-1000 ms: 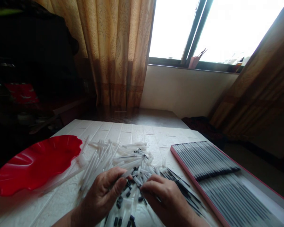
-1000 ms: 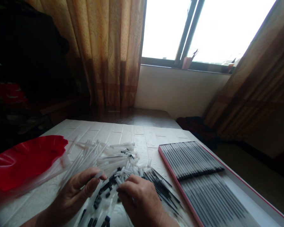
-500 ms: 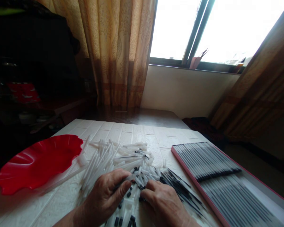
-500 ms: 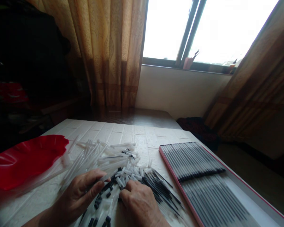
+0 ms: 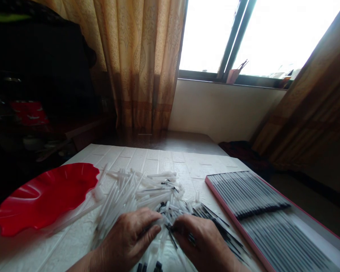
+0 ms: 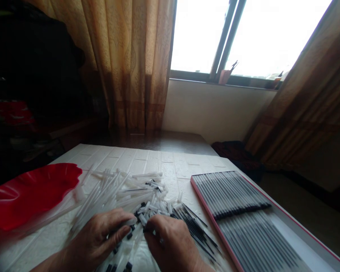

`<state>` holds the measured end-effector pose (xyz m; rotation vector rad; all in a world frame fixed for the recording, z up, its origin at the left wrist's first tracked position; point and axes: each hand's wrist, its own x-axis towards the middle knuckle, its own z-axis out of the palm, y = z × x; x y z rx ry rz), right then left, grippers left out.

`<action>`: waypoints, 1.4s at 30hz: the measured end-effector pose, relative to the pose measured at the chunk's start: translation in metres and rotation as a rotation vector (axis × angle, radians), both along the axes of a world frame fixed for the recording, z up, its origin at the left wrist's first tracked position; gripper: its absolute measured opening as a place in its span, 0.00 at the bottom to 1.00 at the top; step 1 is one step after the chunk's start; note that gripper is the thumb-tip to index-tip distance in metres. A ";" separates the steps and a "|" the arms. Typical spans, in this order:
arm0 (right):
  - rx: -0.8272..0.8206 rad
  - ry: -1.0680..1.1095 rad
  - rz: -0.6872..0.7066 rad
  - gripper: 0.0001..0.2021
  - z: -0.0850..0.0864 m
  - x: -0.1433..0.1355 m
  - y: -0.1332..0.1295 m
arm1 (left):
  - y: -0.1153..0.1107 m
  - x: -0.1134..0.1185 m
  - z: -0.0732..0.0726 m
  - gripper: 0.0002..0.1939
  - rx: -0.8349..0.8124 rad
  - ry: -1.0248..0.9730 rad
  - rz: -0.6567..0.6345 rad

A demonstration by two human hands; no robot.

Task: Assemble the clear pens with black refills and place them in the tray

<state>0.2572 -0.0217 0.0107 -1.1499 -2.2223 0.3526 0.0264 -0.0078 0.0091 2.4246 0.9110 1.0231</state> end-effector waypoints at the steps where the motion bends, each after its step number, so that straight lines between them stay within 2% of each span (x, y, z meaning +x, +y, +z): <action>1: -0.005 0.056 -0.002 0.06 0.003 0.000 0.000 | 0.000 0.000 0.001 0.09 0.003 0.020 0.000; 7: -0.048 0.196 0.002 0.05 0.012 -0.001 -0.004 | -0.003 0.001 0.006 0.09 0.022 0.094 -0.003; 14: -0.009 0.212 0.030 0.06 0.009 -0.003 -0.004 | -0.005 0.002 0.009 0.10 -0.044 0.172 -0.027; 27: 0.044 0.197 0.066 0.06 0.010 -0.003 -0.003 | -0.006 0.003 0.007 0.09 -0.080 0.200 -0.034; 36: 0.052 0.197 0.078 0.07 0.009 -0.005 -0.003 | -0.007 0.003 0.006 0.09 -0.044 0.217 -0.032; 42: 0.130 0.218 0.113 0.07 0.009 -0.008 -0.003 | -0.006 0.003 0.005 0.10 -0.035 0.270 -0.032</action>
